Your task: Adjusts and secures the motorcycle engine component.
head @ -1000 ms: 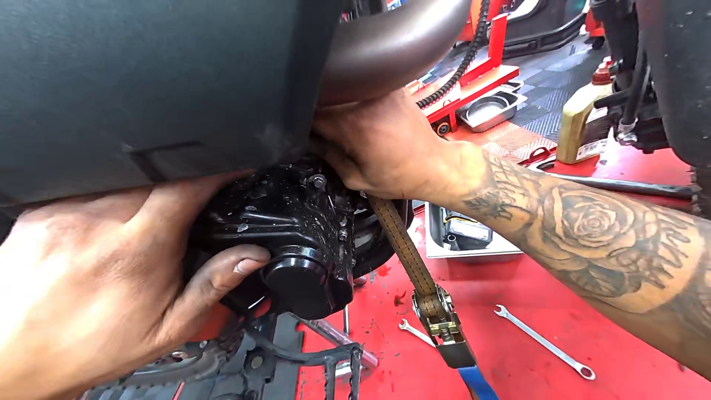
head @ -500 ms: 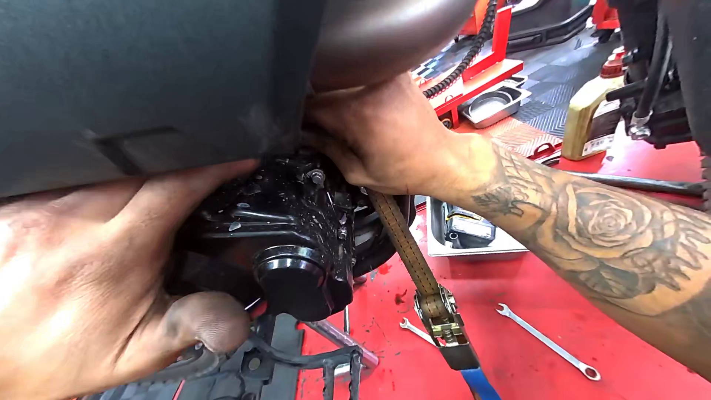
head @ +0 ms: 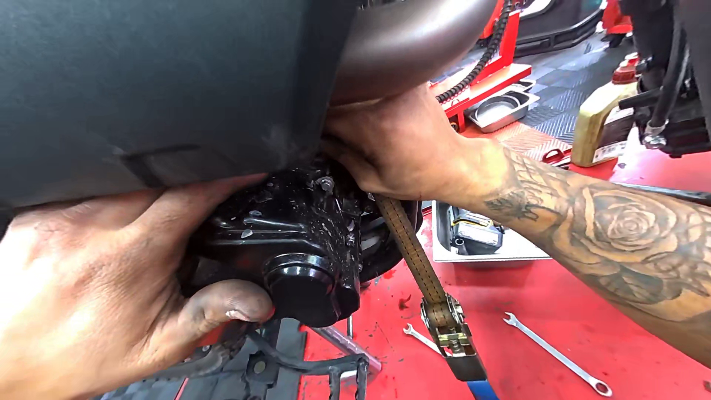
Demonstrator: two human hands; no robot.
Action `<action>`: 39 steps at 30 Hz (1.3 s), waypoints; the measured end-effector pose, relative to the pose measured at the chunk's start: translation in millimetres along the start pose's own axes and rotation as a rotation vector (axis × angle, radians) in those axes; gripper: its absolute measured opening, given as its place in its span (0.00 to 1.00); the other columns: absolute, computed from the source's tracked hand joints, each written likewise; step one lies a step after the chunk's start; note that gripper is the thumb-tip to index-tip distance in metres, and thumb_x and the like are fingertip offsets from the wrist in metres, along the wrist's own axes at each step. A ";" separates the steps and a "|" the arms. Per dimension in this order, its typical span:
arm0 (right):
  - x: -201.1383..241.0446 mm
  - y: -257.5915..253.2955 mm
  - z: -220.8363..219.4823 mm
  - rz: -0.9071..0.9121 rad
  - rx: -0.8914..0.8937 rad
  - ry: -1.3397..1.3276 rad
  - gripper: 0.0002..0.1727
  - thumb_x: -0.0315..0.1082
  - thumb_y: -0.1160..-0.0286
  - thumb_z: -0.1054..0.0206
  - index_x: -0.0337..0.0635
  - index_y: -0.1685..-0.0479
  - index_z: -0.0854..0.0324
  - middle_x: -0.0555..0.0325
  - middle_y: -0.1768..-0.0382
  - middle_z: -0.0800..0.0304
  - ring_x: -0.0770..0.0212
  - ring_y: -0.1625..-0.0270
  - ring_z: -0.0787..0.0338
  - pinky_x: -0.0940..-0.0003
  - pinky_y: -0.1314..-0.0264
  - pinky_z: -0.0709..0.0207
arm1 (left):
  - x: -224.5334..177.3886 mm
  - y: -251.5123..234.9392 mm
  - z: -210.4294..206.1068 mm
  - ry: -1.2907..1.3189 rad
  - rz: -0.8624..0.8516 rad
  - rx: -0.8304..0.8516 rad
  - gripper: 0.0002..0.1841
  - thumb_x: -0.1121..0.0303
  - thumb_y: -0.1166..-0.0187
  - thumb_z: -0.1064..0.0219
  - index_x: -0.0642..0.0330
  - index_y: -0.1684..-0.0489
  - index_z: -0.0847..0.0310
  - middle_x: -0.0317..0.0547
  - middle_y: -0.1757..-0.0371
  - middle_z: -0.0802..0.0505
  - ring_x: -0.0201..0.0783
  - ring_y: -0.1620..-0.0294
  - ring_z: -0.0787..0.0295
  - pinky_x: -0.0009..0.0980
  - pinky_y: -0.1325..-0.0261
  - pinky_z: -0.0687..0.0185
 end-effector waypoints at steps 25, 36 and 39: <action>-0.1 0.7 -0.7 -0.012 0.006 -0.004 0.13 0.37 0.20 0.37 0.53 0.46 0.08 0.58 0.62 0.06 0.57 0.57 0.08 0.53 0.57 0.18 | -14.5 1.3 6.0 0.205 -0.101 -0.072 0.41 0.33 0.24 0.42 0.61 0.27 0.19 0.53 0.26 0.14 0.54 0.21 0.21 0.54 0.19 0.26; -0.1 2.6 -1.4 -0.009 -0.025 -0.034 0.12 0.37 0.21 0.35 0.51 0.47 0.08 0.58 0.64 0.06 0.58 0.59 0.08 0.54 0.59 0.18 | -9.7 0.0 1.1 0.189 -0.074 -0.053 0.40 0.34 0.26 0.40 0.57 0.24 0.21 0.51 0.23 0.16 0.53 0.18 0.25 0.55 0.17 0.28; -1.3 2.6 -2.7 -0.016 -0.047 -0.013 0.10 0.37 0.23 0.35 0.46 0.55 0.09 0.57 0.67 0.08 0.58 0.61 0.08 0.55 0.61 0.18 | -4.7 5.7 -5.2 0.078 -0.023 -0.079 0.43 0.27 0.29 0.45 0.46 0.19 0.25 0.49 0.30 0.12 0.50 0.28 0.16 0.57 0.28 0.21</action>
Point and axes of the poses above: each hand's wrist, its own y-axis away from the middle knuckle, its own z-axis out of the back of the hand, x = y × z, the point moved 2 cm from there along -y, towards the middle knuckle
